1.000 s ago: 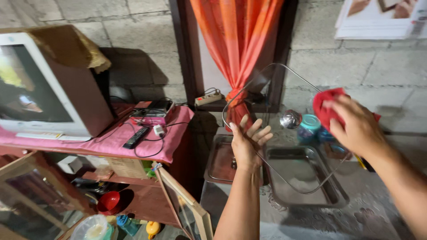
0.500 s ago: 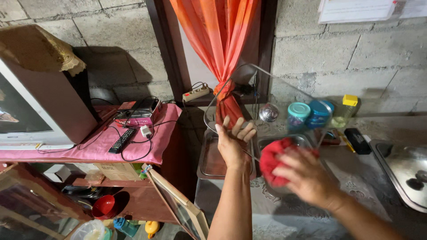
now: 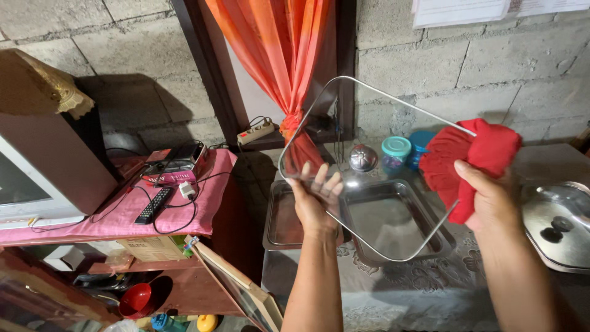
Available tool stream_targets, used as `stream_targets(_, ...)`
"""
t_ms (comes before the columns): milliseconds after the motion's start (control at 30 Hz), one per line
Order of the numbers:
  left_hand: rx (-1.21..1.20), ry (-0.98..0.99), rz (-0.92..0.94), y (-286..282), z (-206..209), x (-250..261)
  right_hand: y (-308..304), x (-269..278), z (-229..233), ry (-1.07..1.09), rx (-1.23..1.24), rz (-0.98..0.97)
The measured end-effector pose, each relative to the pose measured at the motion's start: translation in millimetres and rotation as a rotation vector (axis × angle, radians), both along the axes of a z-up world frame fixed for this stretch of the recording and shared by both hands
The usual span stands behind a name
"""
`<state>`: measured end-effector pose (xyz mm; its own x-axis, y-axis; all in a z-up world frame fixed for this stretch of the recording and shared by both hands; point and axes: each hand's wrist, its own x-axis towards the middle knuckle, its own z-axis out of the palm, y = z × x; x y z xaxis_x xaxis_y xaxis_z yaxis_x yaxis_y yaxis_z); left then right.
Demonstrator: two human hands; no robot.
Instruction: The person wipes the inside and outside of metal food trays and their glass lids with a red cloth, then places a lid on a tray.
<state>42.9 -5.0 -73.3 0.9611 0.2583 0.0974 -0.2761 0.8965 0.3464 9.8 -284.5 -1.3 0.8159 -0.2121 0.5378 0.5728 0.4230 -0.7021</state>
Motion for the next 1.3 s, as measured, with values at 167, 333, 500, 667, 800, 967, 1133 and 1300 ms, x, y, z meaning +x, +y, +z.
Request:
stream_targets(167, 0.47, 0.244, -0.095, -33.2, 16.8, 1.9, -1.6, -44.5, 21.2, -0.188, -0.144, -0.312)
stream_targets(333, 0.604, -0.08, -0.202, -48.8, 63.3, -26.4, 13.4, -72.7, 31.7, -0.424, -0.865, -0.982)
stream_targets(500, 0.084, -0.429, -0.722, -37.8, 69.5, -9.5, 33.1, -76.5, 46.5, -1.138, -1.077, -0.621)
stream_targets(667, 0.072, -0.185, -0.594, -35.4, 39.7, -0.9, 40.2, -86.0, 35.8, -1.027, -1.465, -0.381)
stream_targets(800, 0.041, -0.298, -0.573, -35.5, 23.7, -17.4, 36.3, -68.3, 13.9, -0.807, -1.561, -0.111)
stream_targets(967, 0.109, -0.443, -0.588, -28.6, 32.2, -23.9, 17.2, -10.8, 7.1, -0.528, -1.631, -0.558)
stream_targets(1133, 0.201, -0.465, -0.683, -40.7, 40.1, -35.2, -7.7, 56.6, 51.5, -0.456, -1.517, -0.94)
stream_targets(1300, 0.273, -0.433, -0.759, -62.7, 38.0, -33.6, 31.7, 81.0, 78.3, -0.585, -1.457, -0.926)
